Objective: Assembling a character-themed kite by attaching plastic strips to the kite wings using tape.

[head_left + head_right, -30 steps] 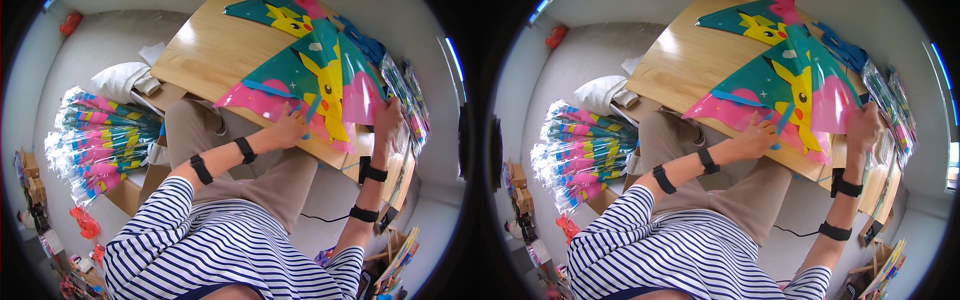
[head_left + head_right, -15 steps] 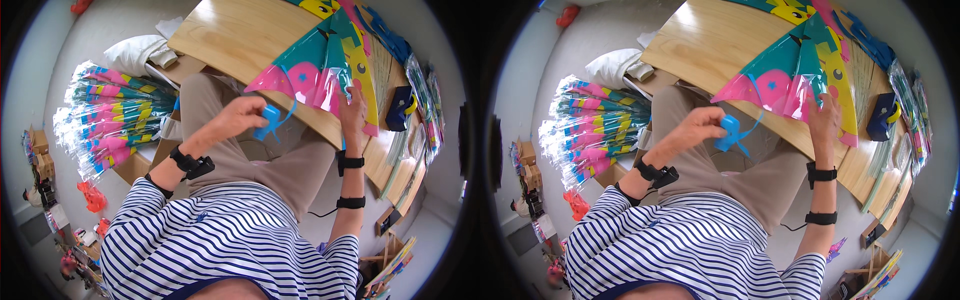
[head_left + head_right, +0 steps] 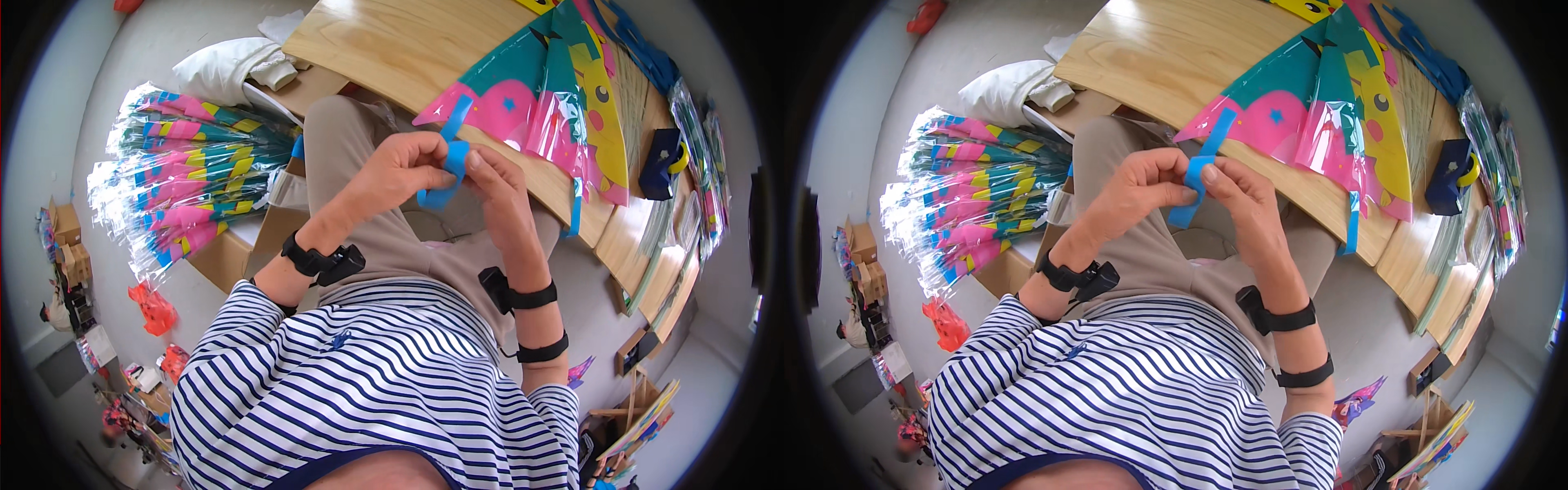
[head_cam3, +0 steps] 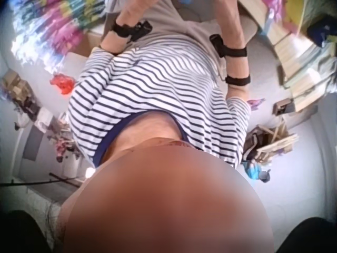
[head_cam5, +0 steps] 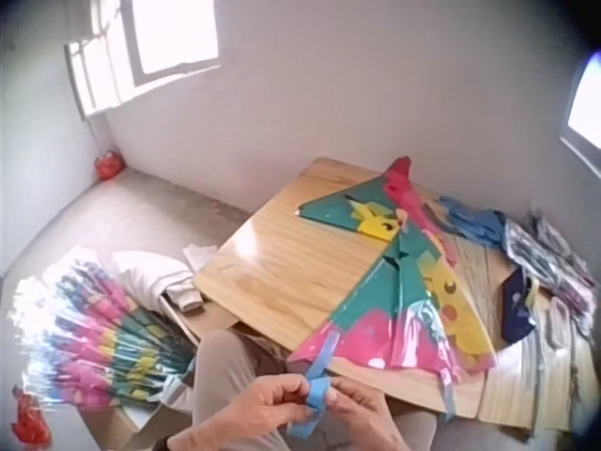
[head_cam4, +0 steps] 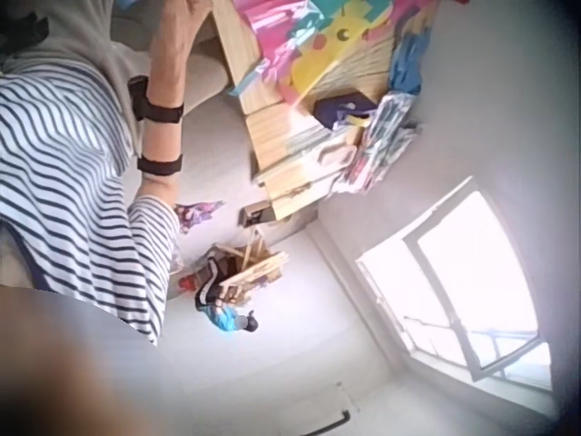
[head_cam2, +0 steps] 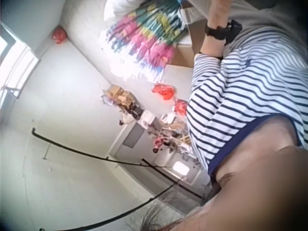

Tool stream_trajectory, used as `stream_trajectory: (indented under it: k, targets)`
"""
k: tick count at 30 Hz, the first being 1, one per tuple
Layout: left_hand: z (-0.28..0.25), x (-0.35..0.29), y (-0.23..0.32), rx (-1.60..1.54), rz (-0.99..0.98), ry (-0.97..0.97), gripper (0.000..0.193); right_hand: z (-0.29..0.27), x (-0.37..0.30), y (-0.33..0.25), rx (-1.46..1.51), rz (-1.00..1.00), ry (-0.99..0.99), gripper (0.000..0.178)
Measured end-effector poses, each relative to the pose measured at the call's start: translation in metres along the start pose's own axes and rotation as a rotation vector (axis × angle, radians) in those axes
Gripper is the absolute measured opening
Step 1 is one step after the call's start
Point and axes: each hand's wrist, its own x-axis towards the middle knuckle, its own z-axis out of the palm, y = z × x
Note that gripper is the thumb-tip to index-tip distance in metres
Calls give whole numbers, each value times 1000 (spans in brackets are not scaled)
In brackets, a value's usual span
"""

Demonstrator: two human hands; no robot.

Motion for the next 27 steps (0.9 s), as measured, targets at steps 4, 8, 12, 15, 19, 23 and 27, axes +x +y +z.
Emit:
stream_trajectory:
  k: [4,8,12,15,19,23,27]
  targets:
    - [8,-4,-26,217,-51,-44,12,9,4,-11,301,44,-12,23]
    - [7,-7,-49,507,-51,-50,7,2,8,-20,394,-2,-83,22]
    - [7,-4,-57,695,-87,-67,6,6,4,-22,370,8,-17,23]
    - [2,-1,-62,787,-132,-168,9,3,3,-18,366,14,-4,24]
    - [-14,-5,-59,677,-18,-194,17,-2,1,-2,318,124,-24,26]
    - [-21,-7,-18,103,-49,-56,36,-1,-7,7,401,305,-161,27]
    - [-18,-7,-1,-78,55,61,40,4,-12,8,466,436,-277,28]
